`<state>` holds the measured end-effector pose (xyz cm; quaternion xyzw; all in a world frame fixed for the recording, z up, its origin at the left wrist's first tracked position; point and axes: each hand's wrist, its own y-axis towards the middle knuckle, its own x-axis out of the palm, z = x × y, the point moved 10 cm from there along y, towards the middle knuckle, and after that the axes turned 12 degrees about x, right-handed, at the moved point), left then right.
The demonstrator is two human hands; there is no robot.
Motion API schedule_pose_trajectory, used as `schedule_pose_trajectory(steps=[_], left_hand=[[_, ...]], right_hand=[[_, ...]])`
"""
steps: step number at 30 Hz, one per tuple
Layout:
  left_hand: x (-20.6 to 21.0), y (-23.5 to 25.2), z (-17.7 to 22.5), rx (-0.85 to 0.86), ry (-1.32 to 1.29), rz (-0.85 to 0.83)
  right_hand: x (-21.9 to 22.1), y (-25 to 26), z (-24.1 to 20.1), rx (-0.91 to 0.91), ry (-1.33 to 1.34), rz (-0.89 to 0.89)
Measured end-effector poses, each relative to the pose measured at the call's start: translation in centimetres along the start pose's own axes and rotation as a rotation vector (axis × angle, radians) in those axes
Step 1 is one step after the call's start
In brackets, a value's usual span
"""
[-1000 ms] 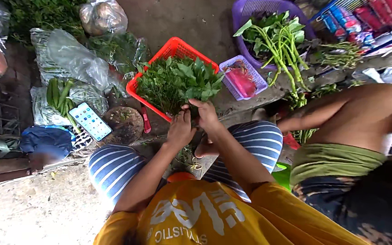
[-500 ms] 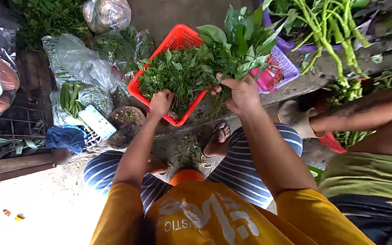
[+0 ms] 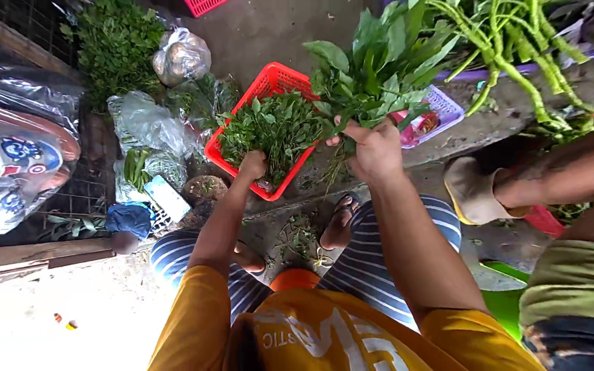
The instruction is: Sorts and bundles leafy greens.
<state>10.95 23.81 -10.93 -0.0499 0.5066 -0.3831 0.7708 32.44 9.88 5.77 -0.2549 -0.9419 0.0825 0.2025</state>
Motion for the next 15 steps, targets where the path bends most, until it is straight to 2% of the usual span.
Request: schedule_pose_trajectory(steps=[2, 4, 7, 10, 15], left_hand=[[1.2, -0.1, 0.2, -0.042, 0.088, -0.015], [1.5, -0.5, 0.4, -0.038, 0.045, 0.024], [0.4, -2.6, 0.0, -0.035, -0.285, 0.122], [-2.6, -7.4, 1.9, 0.066, -0.647, 0.223], [-7.0, -14.4, 4.7, 0.256, -0.858, 0.442]], right_hand=[[-0.1, -0.4, -0.1, 0.004, -0.004, 0.024], [-0.6, -0.5, -0.3, -0.003, -0.007, 0.037], [-1.6, -0.7, -0.5, -0.007, -0.021, 0.050], [-2.1, -0.9, -0.7, -0.030, -0.008, 0.035], [-1.9, -1.5, 0.4, 0.037, -0.032, 0.048]])
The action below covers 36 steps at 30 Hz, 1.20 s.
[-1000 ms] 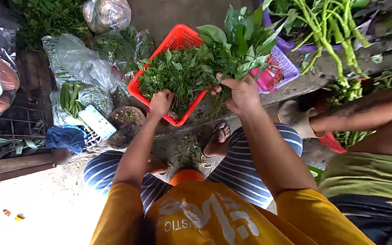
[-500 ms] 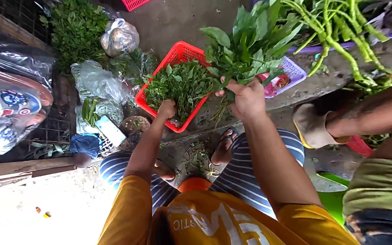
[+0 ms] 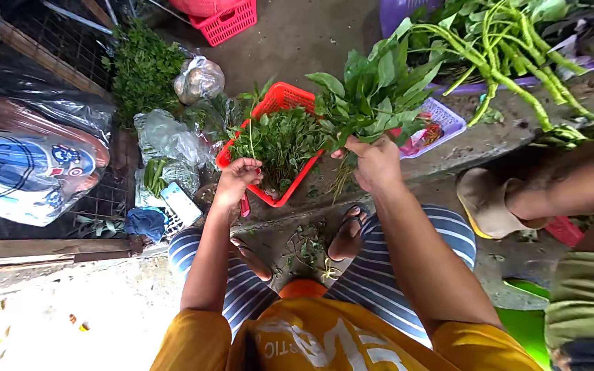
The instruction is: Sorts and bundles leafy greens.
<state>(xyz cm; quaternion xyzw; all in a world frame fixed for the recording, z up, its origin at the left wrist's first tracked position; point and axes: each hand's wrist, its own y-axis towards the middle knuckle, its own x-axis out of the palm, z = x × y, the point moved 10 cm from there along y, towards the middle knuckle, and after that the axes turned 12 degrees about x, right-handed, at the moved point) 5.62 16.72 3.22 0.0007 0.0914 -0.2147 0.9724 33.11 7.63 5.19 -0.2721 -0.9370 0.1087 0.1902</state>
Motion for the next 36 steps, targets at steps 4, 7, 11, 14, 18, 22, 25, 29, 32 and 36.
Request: schedule_pose_trajectory(steps=[4, 7, 11, 14, 18, 22, 25, 29, 32, 36], left_hand=[[0.4, -1.3, 2.8, 0.106, -0.131, 0.040], [1.1, -1.7, 3.6, 0.166, -0.193, 0.029], [2.1, -1.9, 3.8, 0.173, -0.226, -0.008], [3.0, -2.1, 4.0, 0.155, -0.182, -0.038], [5.5, -2.2, 3.8, 0.097, -0.004, -0.102], [7.2, -1.8, 3.9, 0.132, 0.328, -0.168], [7.8, -1.6, 4.2, 0.195, 0.483, -0.194], [7.8, -1.6, 3.6, 0.099, 0.343, -0.154], [7.8, -1.2, 1.2, -0.025, 0.029, -0.011], [8.6, -1.3, -3.8, -0.286, -0.336, 0.171]], right_hand=[[1.2, -0.9, 1.0, 0.073, 0.021, -0.045], [1.9, -1.1, 1.5, 0.086, 0.060, -0.065], [2.3, -1.2, 1.8, 0.106, 0.103, -0.061], [3.0, -1.2, 2.2, 0.154, 0.184, -0.099], [4.9, -1.4, 3.4, 0.200, 0.289, -0.193], [6.1, -1.8, 4.4, 0.226, 0.237, -0.240], [6.2, -1.9, 4.7, 0.236, 0.199, -0.270], [5.8, -1.5, 4.4, 0.210, 0.273, -0.219], [6.0, -1.7, 4.5, 0.197, 0.333, -0.200], [6.7, -1.5, 6.9, 0.271, 0.287, -0.126]])
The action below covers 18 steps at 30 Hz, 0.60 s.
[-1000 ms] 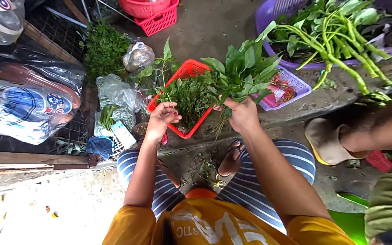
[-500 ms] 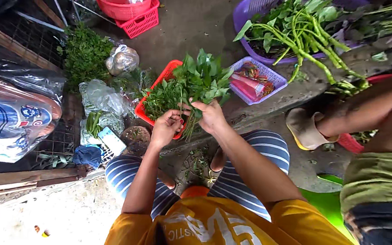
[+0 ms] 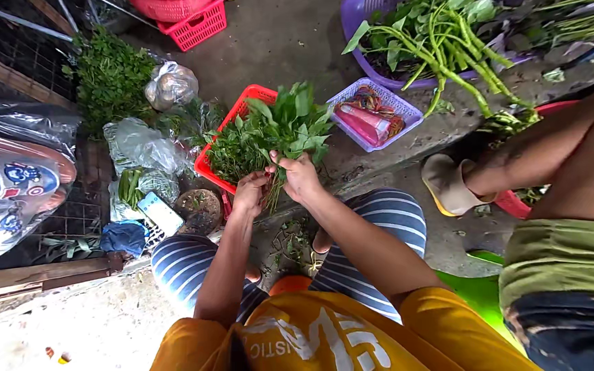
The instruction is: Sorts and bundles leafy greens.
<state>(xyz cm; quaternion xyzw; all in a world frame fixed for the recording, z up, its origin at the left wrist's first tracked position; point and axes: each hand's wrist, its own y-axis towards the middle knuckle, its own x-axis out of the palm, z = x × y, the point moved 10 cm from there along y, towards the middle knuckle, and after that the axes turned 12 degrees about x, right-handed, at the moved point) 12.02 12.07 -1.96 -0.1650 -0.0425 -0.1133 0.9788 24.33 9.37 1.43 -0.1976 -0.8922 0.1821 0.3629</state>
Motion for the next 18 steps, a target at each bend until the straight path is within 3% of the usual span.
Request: schedule_pose_trajectory(steps=[4, 7, 11, 15, 16, 18], left_hand=[[-0.2, -0.4, -2.4, -0.123, -0.090, 0.057], [-0.5, -0.6, -2.0, -0.039, -0.033, -0.020], [0.4, -3.1, 1.5, 0.269, 0.407, -0.393], [2.2, -7.3, 4.3, 0.637, 1.029, -0.744], [2.4, -8.7, 4.0, 0.650, 1.153, -0.851], [1.6, -11.6, 1.4, 0.447, 1.341, -1.163]], right_hand=[[-0.8, 0.7, 1.7, 0.102, -0.044, 0.063], [-0.6, 0.2, 2.0, 0.183, -0.079, 0.016], [-0.3, -0.3, 1.2, 0.292, -0.136, -0.082], [1.3, -2.2, 2.6, 0.408, -0.485, -0.257], [1.7, -3.1, 3.4, 0.442, -0.586, -0.307], [2.2, -4.8, 4.9, 0.528, -0.722, -0.392]])
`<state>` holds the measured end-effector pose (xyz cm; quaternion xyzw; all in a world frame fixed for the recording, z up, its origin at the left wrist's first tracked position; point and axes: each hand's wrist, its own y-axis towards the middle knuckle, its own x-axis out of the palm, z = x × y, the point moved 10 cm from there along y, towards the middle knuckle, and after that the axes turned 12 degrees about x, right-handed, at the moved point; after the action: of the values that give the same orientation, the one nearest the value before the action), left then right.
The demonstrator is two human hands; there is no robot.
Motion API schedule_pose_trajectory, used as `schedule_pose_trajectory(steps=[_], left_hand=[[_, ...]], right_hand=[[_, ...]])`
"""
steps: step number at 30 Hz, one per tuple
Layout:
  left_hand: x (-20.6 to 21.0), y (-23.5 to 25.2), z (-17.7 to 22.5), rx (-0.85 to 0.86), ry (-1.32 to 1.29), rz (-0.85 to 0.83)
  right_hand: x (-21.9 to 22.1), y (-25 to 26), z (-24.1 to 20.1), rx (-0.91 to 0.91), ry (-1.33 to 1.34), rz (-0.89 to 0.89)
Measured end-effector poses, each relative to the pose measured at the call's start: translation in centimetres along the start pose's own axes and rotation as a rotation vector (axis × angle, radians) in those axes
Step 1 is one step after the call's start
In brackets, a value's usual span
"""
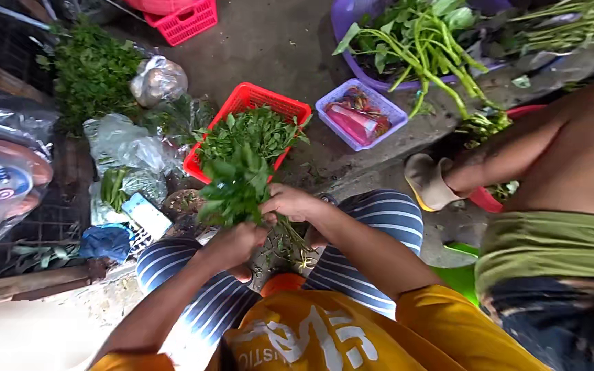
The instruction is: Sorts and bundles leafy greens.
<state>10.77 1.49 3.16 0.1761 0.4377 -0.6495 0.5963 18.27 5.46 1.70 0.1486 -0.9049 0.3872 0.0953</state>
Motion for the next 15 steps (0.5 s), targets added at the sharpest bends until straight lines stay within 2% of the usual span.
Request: schedule_pose_trajectory(steps=[1, 3, 4, 6, 8, 10, 13, 14, 15], left_hand=[[2.6, -0.7, 0.1, 0.004, -0.018, -0.173], [7.3, -2.4, -0.7, 0.023, -0.036, -0.370], [8.4, -2.8, -1.9, -0.011, -0.042, -0.416], [8.9, -2.4, -4.9, -0.216, -0.065, -0.468], [8.3, -0.1, -6.4, -0.358, -0.060, -0.488], [5.9, 4.2, -5.9, -0.307, -0.019, -0.419], [-2.0, 11.3, -2.7, -0.108, 0.029, -0.056], [-3.7, 12.8, -2.8, -0.108, -0.038, 0.066], [-4.4, 13.7, -3.9, -0.171, -0.148, 0.105]], right_hand=[[0.0, -0.3, 0.2, 0.021, -0.024, -0.014], [-1.8, -0.6, -0.3, -0.007, -0.011, 0.036], [-3.3, -0.8, -0.7, -0.046, 0.005, 0.084], [-5.9, -1.3, -1.2, -0.129, 0.054, 0.187], [-7.3, -2.2, -1.8, -0.193, 0.112, 0.256], [-8.1, -4.2, -2.6, -0.218, 0.099, 0.343], [-8.6, -7.7, -4.2, -0.373, 0.048, 0.497], [-8.4, -8.9, -4.9, -0.462, 0.033, 0.530], [-8.2, -10.0, -5.6, -0.559, 0.025, 0.553]])
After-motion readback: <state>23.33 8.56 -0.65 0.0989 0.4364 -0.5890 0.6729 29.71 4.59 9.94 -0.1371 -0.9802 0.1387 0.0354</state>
